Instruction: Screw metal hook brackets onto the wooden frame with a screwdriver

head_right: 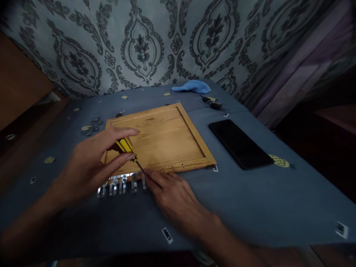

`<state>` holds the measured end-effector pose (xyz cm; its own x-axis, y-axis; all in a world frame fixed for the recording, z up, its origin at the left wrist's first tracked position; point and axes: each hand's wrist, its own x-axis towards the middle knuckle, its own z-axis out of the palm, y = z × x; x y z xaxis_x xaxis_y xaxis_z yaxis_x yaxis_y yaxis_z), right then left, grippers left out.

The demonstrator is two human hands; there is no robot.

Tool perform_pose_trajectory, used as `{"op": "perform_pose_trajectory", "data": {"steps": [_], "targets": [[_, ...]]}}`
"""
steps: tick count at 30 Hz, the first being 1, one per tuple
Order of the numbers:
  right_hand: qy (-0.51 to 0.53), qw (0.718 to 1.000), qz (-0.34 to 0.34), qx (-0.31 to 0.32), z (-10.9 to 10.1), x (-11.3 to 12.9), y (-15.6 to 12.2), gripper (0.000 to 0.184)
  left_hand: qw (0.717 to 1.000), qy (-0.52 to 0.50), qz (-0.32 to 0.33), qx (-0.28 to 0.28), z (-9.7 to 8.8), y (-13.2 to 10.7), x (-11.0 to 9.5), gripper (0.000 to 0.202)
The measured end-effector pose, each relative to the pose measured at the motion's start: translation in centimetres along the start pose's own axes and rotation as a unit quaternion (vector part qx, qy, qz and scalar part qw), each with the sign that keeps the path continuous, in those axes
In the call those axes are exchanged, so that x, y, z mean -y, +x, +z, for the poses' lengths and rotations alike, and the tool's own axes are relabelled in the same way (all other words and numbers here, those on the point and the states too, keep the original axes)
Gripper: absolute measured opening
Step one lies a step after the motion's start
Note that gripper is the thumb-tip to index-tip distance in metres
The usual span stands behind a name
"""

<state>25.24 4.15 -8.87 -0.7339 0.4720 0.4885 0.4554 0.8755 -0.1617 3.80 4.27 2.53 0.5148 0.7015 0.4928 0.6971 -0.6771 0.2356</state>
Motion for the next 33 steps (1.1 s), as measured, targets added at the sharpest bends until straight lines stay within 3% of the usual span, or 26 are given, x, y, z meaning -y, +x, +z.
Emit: {"op": "perform_pose_trajectory", "data": {"steps": [18,25,33], "targets": [[0.016,1.000,-0.002,0.002,0.40,-0.24,-0.44,0.044,1.000,0.004,-0.015,0.006,0.17,-0.10,-0.05,0.038],[0.013,1.000,-0.003,-0.002,0.22,-0.15,-0.23,0.043,0.999,0.030,-0.008,-0.008,0.74,0.05,0.00,0.031],[0.008,1.000,0.003,0.001,0.00,0.04,-0.03,0.042,0.999,-0.016,-0.029,0.006,0.14,0.02,-0.04,0.036]]}}
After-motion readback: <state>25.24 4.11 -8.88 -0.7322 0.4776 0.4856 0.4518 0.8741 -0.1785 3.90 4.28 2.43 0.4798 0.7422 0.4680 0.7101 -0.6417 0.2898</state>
